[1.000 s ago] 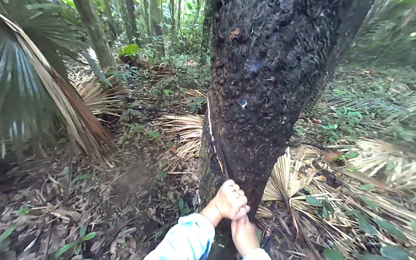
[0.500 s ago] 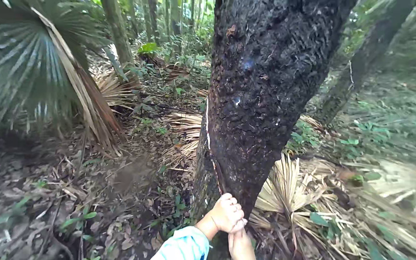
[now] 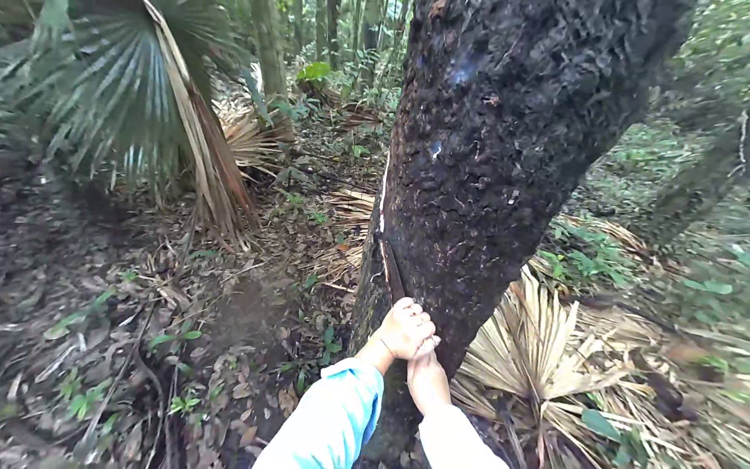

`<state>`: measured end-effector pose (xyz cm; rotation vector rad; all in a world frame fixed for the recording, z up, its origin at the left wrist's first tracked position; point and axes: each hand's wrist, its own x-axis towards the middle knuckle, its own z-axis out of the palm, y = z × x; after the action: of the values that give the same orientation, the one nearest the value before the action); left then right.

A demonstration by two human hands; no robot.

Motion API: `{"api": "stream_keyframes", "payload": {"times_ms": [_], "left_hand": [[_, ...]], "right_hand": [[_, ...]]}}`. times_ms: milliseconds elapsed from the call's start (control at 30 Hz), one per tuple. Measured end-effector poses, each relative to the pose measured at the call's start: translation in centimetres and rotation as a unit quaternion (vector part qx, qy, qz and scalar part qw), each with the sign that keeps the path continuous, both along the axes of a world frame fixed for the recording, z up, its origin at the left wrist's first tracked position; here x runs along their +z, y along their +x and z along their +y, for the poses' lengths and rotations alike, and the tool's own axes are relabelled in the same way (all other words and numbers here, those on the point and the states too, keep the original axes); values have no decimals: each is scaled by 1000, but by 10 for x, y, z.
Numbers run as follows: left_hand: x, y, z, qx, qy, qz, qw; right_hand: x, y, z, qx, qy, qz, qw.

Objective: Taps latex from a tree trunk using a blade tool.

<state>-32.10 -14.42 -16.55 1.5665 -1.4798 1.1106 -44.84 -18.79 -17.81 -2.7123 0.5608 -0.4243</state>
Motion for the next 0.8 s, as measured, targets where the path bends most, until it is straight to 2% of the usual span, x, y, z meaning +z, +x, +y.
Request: {"api": "stream_keyframes", "payload": {"times_ms": [100, 133, 233, 333, 367, 467, 500, 567, 633, 733, 800], "left_hand": [[-24, -29, 3, -7, 41, 19, 999], [-34, -38, 5, -15, 55, 16, 998], [-39, -40, 8, -34, 60, 3, 998], [-18, -16, 4, -18, 25, -2, 1000], [-16, -11, 2, -12, 21, -5, 1000], [-37, -37, 7, -31, 84, 29, 996], [-46, -52, 13, -46, 118, 48, 991], [-67, -76, 20, -61, 124, 63, 988], [-77, -91, 21, -54, 83, 70, 993], [-64, -107, 21, -59, 50, 81, 994], [-54, -108, 16, -68, 33, 91, 993]], "right_hand": [[-13, -22, -3, -26, 63, 174, 982], [-22, -35, -1, -29, 76, 180, 980], [-40, -48, 5, -21, 34, 58, 998], [-23, -19, 3, -10, 25, -12, 1000], [-22, -11, 0, -14, 24, -7, 1000], [-37, -28, -1, -51, 84, 180, 979], [-47, -45, 2, -54, 104, 205, 972], [-59, -85, 13, -37, 108, 108, 988], [-51, -111, 20, -18, 104, 30, 994], [-38, -127, 24, -7, 60, -45, 997], [-25, -129, 25, -6, 67, -49, 997]]}}
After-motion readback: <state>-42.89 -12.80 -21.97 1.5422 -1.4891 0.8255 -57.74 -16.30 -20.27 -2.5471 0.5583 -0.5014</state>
